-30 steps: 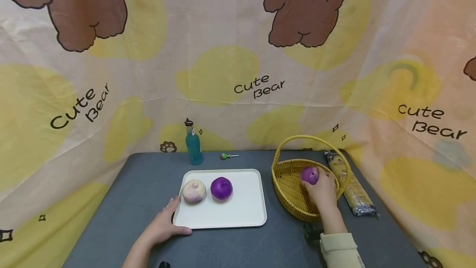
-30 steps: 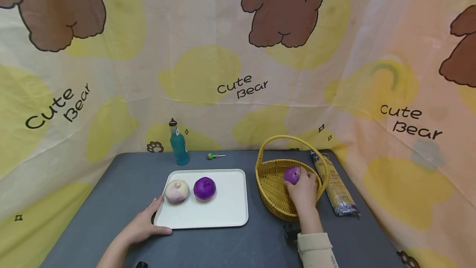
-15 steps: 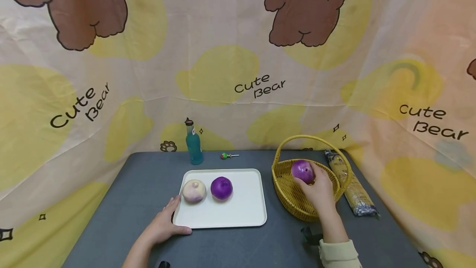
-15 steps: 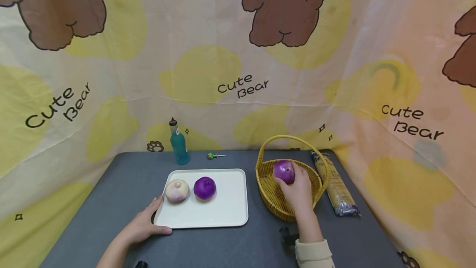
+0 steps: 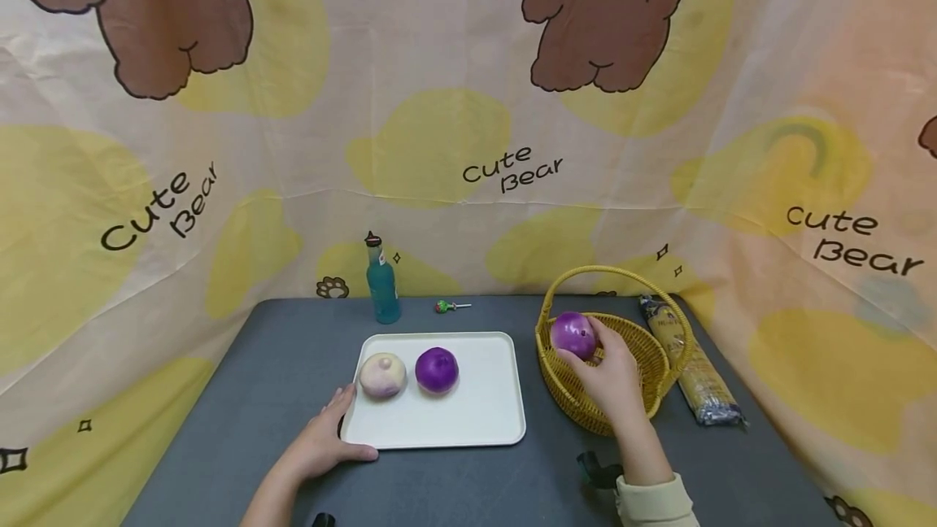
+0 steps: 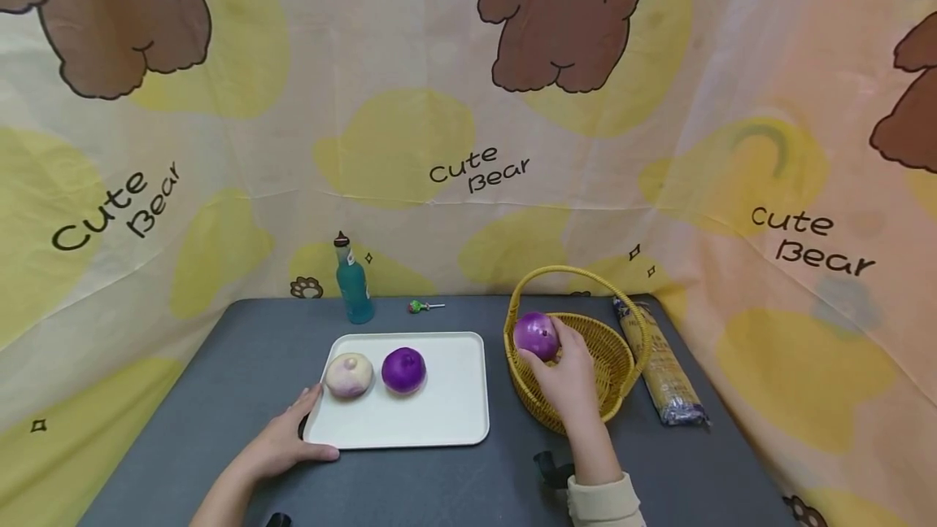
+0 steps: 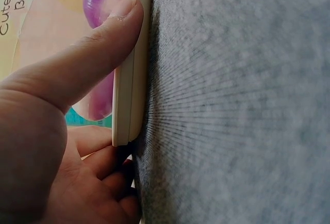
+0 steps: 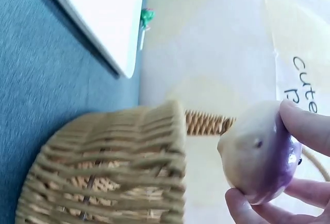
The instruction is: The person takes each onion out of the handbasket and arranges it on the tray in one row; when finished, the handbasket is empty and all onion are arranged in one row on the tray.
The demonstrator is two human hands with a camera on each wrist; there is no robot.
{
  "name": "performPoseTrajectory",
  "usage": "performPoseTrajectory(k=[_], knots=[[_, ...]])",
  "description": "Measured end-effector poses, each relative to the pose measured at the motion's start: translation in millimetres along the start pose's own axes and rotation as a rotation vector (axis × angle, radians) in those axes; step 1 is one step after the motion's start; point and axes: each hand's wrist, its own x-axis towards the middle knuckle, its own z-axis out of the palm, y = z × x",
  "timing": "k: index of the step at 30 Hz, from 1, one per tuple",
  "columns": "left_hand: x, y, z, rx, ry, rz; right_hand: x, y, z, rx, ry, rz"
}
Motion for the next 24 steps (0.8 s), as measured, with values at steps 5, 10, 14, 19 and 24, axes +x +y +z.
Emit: performPoseTrajectory(k=[5, 10, 14, 19, 24], knots=[[0.8, -0.6, 0.6, 0.013, 0.005, 0.002, -1.9, -9, 6, 0.026, -0.003, -0.028], [0.6, -1.3, 1.0, 0.010, 0.008, 0.006, -4.9, -16, 13, 0.056, -0.017, -0.054], [-0.5, -1.3, 1.4, 0.010, 0.014, 0.015, -6.7, -21, 20, 0.069, -0.030, -0.058], [-0.5, -0.5, 1.6, 0.009, 0.015, 0.009, -9.0, -25, 28, 0.077, -0.047, -0.069], [-0.4, 1.7, 1.2, 0.009, 0.014, -0.002, -9.7, -28, 37, 0.092, -0.035, -0.112]])
